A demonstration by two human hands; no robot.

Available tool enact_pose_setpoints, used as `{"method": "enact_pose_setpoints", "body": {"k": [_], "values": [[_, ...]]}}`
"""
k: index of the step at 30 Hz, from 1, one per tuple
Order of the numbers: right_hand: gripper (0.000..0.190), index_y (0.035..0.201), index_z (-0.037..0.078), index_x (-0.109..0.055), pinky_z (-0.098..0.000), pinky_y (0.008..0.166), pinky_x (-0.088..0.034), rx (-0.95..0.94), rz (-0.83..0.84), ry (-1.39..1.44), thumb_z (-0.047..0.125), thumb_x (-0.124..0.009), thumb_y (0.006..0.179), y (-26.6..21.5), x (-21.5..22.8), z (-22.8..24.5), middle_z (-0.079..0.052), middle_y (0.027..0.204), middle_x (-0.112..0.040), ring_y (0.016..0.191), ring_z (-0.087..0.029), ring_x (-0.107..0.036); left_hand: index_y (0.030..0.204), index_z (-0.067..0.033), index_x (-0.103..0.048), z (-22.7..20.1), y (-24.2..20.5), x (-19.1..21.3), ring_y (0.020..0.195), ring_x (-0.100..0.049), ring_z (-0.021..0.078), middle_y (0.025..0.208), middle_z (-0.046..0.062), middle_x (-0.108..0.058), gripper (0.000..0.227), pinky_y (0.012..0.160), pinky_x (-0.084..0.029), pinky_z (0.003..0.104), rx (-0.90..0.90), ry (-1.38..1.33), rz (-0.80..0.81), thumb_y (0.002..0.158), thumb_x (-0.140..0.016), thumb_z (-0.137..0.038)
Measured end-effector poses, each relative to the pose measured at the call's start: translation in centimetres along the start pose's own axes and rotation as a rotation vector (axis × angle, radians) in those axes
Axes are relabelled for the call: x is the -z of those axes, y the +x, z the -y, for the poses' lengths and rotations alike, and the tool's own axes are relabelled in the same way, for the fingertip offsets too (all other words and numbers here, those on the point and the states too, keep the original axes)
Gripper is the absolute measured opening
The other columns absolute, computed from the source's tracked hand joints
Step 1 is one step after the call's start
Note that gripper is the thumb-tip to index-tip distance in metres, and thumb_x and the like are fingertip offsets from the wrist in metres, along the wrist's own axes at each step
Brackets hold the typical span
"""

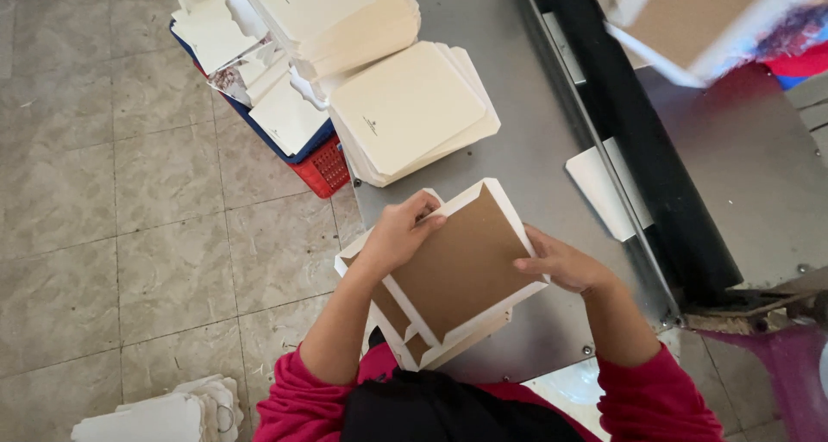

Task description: The person assembles small cardboard boxes by inserting flat cardboard pieces into white box frames on a metal table. They repeatedly pick up a frame, insert a piece, and place the assembled box aside. The person also stacks and handles a large pile of flat cardboard pieces.

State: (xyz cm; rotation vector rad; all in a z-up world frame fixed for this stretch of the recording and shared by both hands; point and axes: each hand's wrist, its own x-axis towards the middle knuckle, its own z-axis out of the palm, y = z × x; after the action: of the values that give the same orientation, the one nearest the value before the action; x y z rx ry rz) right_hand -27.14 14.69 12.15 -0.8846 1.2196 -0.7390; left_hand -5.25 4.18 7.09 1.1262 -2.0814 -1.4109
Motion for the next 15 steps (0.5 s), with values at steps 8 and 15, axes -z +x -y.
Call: {"method": "enact_pose_setpoints", "body": {"k": [8,15], "values": [[0.057,0.133,-0.003,-0.048,-0.0611,0.094,-0.038,-0.207,-0.371,-0.369,0.012,-0.068,0.081,4.2,16.2,-12.6,-0.031,0.124,-0.055,0.117,-0.049,-0.051,0.117,-0.0154,-0.060,1.2,1.1,-2.9,0.103,-0.065,0.0314,0.108,0.013,-0.068,0.030,0.084,-0.053,0.043,0.090,0.211,0.091,0.093,-0.056,-0.033],[0.044,0.133,0.028,-0.054,-0.0505,0.058,-0.052,-0.377,-1.065,-1.466,0.022,-0.048,0.089,0.6,23.6,-6.3,-0.022,0.090,-0.071,0.077,-0.044,-0.067,0.135,-0.0108,-0.046,6.9,2.8,-1.2,0.121,-0.044,0.0356,0.133,0.018,-0.045,0.069,0.099,-0.036,0.048,0.150,0.512,-0.009,0.076,-0.070,-0.039]]}}
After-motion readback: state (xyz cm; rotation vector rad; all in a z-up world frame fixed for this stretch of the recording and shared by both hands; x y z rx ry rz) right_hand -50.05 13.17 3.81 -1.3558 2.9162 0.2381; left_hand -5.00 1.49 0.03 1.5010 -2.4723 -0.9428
